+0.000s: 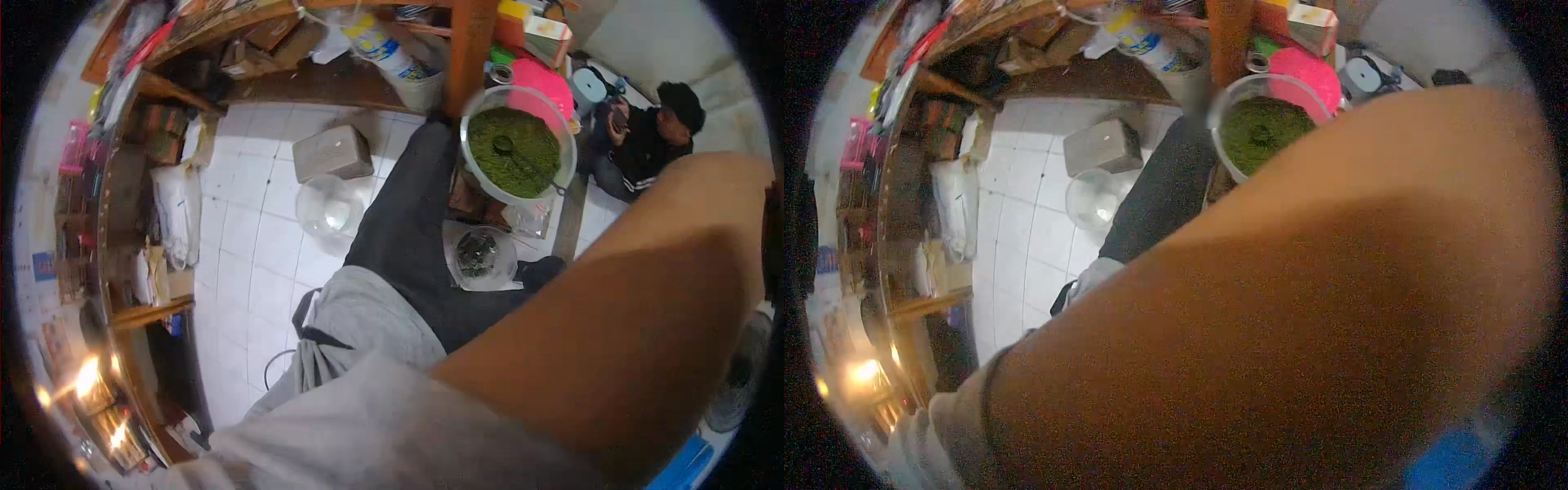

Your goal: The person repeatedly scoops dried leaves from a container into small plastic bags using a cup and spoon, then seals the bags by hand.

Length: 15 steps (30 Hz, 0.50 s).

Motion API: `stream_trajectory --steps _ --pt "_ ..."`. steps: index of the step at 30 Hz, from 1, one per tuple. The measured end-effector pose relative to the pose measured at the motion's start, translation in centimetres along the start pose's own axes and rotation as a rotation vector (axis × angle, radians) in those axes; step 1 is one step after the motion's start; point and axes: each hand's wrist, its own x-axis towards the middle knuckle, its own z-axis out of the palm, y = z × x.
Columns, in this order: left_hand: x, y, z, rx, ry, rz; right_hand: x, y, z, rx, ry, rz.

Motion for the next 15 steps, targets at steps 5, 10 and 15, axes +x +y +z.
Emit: stream_trajectory --steps 5,10,15 --pt "-0.4 2.2 1.7 -0.189 0.112 -0.082 -2.6 0.4 -0.4 0.056 0.07 0.041" --pt "-22.8 1.0 -7.9 -0.546 0.068 -0.079 -4.0 1.1 -0.9 0.199 0.059 0.121" --pt "-47.4 -0.3 -13.4 -0.842 0.223 -0.716 -6.6 2.7 1.4 0.241 0.215 0.05"
